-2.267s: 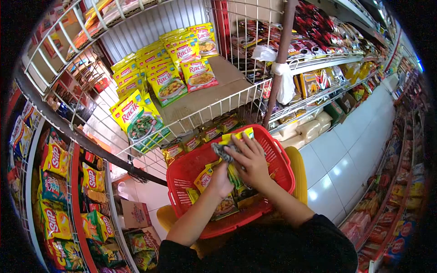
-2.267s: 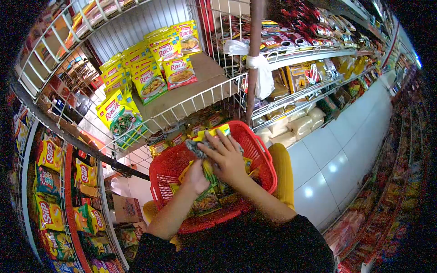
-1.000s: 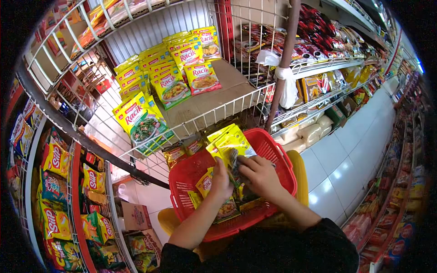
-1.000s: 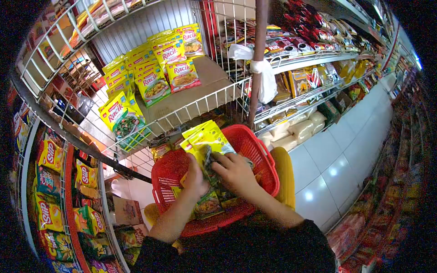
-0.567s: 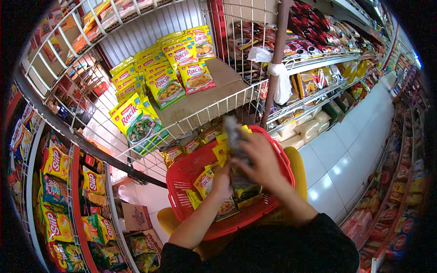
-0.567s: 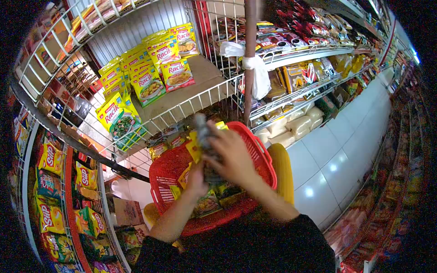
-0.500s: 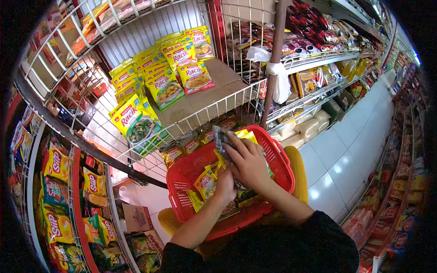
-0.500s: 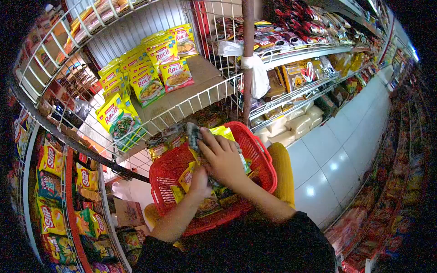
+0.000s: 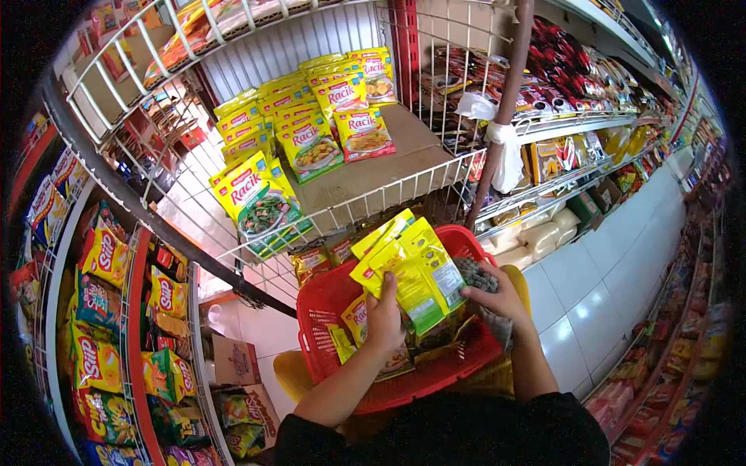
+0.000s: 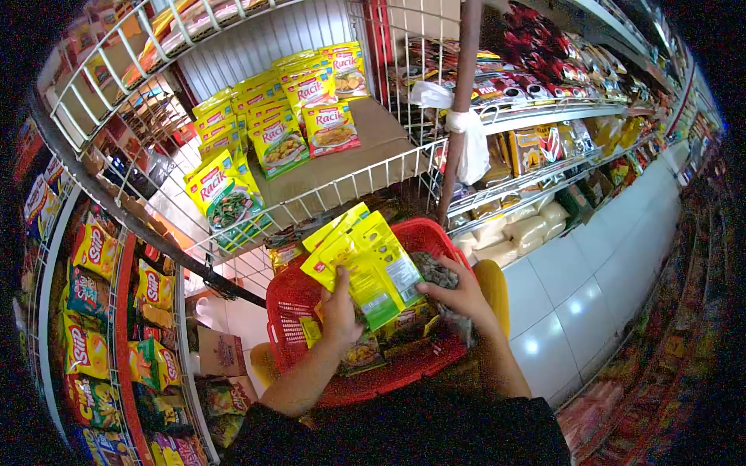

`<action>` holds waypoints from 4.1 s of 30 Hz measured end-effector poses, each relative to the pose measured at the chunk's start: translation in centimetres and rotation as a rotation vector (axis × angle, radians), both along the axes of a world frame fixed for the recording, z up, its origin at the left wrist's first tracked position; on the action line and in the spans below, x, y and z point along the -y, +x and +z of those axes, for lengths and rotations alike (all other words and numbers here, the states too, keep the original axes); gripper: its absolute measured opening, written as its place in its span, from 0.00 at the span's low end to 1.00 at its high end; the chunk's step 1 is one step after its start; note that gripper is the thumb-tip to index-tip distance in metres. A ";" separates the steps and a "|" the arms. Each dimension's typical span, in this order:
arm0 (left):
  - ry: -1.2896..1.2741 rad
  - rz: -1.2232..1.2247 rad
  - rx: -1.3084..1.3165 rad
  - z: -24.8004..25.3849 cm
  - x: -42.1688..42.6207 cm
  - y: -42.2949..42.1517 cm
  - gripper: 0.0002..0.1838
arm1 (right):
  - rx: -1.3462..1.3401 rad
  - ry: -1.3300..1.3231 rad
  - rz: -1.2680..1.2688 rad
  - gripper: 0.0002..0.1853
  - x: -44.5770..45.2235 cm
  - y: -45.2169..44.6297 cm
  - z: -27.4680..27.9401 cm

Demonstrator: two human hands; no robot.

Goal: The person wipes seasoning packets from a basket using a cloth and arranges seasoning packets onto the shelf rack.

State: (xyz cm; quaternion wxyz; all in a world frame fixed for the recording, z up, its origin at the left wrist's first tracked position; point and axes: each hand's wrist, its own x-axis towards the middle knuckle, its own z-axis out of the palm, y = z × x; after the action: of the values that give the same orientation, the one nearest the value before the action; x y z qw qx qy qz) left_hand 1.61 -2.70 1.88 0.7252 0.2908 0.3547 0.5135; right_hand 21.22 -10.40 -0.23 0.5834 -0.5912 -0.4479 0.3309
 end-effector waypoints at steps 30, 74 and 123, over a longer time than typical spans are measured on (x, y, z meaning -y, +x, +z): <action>0.403 -0.340 -0.268 -3.6 -3.6 -2.3 0.21 | 1.047 0.660 -0.408 0.07 -6.6 -7.0 20.7; 0.141 -0.212 -0.027 2.2 -2.6 -1.6 0.15 | -0.370 0.048 -0.312 0.34 -3.1 -4.4 1.9; 0.172 -0.132 0.058 -2.8 -5.8 -2.3 0.24 | 0.307 0.362 0.237 0.15 -1.1 -2.2 9.2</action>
State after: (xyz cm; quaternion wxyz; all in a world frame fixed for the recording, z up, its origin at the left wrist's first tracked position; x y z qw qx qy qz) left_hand -0.73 3.13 -0.91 0.7398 0.3599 0.2682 0.5013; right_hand 19.02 -9.29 8.92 0.5620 -0.4641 -0.6490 0.2178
